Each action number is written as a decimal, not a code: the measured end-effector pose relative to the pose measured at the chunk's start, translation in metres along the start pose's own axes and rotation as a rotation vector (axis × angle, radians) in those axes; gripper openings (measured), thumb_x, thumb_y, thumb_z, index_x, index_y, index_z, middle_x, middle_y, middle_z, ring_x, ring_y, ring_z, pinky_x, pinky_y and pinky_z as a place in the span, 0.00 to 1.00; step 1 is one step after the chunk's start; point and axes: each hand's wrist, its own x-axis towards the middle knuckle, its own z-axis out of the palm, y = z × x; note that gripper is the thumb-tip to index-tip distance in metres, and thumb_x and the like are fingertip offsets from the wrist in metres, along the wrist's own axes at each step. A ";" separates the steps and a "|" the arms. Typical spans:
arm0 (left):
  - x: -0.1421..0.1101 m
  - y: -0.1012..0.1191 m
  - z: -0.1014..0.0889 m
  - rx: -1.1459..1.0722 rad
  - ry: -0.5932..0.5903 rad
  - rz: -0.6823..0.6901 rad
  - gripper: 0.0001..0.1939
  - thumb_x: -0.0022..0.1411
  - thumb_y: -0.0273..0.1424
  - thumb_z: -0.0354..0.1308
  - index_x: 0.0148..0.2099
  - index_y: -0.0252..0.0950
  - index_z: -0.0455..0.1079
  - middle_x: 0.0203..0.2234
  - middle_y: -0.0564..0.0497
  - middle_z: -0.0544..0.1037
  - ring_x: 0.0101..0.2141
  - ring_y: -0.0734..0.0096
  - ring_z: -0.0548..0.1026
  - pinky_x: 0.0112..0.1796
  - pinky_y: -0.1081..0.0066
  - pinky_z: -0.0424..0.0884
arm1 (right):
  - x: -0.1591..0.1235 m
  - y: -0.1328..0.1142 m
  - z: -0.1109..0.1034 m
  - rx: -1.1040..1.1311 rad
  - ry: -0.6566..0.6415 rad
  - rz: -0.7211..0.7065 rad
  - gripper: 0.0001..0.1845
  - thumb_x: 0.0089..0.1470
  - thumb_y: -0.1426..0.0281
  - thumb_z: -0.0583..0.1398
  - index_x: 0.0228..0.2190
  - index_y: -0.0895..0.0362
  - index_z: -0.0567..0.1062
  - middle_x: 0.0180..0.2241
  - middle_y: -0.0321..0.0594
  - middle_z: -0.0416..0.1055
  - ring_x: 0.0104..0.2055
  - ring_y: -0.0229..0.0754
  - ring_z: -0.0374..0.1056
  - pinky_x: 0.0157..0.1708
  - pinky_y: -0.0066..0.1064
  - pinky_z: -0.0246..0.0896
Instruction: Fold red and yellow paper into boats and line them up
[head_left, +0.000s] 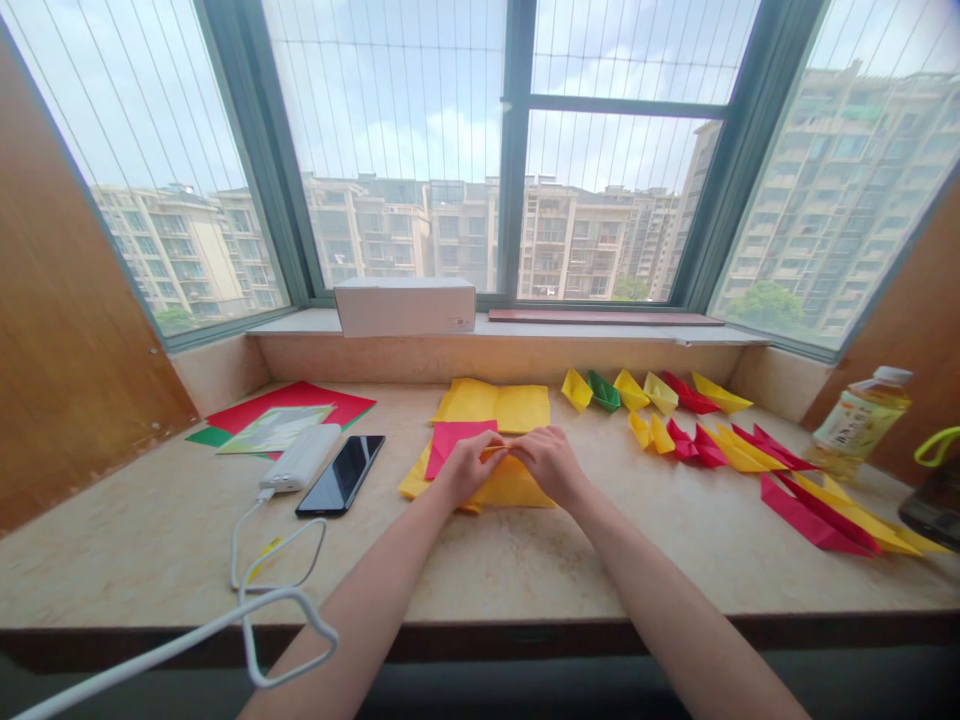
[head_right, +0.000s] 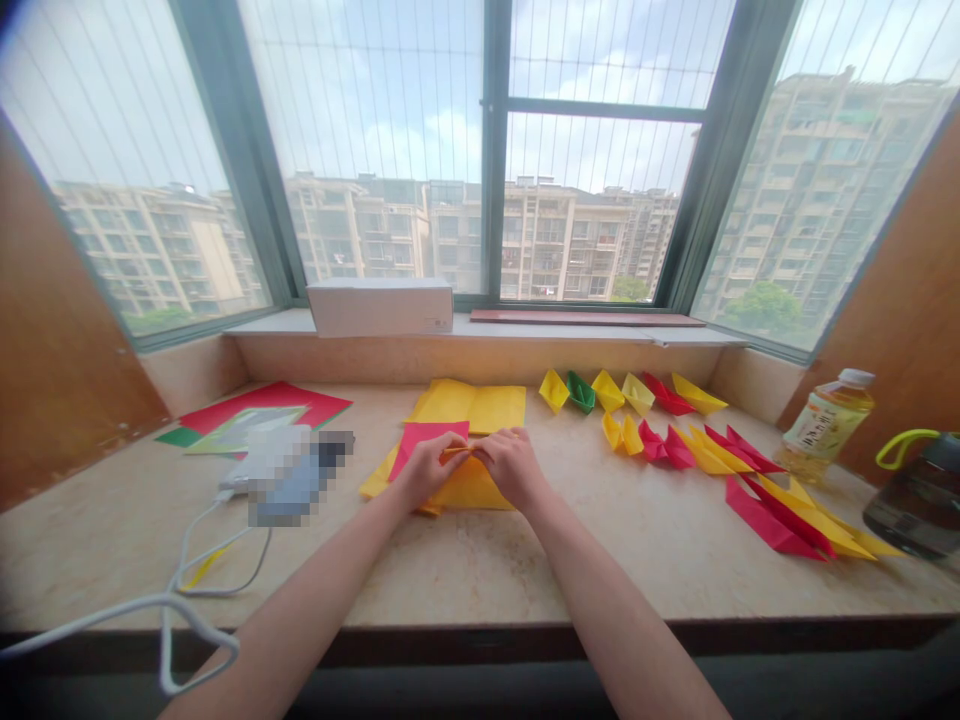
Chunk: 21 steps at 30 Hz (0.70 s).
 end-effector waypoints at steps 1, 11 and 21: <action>0.000 0.000 0.000 0.002 -0.020 0.004 0.06 0.56 0.35 0.61 0.36 0.41 0.77 0.33 0.50 0.80 0.36 0.62 0.75 0.39 0.70 0.67 | 0.001 -0.002 0.000 0.017 -0.008 -0.019 0.10 0.62 0.65 0.57 0.37 0.49 0.79 0.31 0.39 0.79 0.37 0.44 0.71 0.44 0.37 0.53; 0.004 0.004 -0.009 0.021 0.201 -0.075 0.10 0.58 0.38 0.59 0.32 0.37 0.75 0.29 0.50 0.79 0.33 0.63 0.75 0.37 0.69 0.68 | 0.001 0.021 -0.014 0.459 0.067 0.434 0.13 0.53 0.60 0.61 0.29 0.56 0.79 0.29 0.41 0.79 0.32 0.45 0.72 0.33 0.32 0.61; 0.007 -0.018 -0.006 -0.083 0.286 -0.225 0.16 0.56 0.35 0.60 0.47 0.37 0.68 0.30 0.53 0.75 0.28 0.72 0.72 0.31 0.73 0.68 | -0.002 0.024 -0.006 0.523 0.144 0.403 0.19 0.57 0.63 0.56 0.48 0.57 0.73 0.34 0.41 0.74 0.32 0.40 0.70 0.33 0.30 0.64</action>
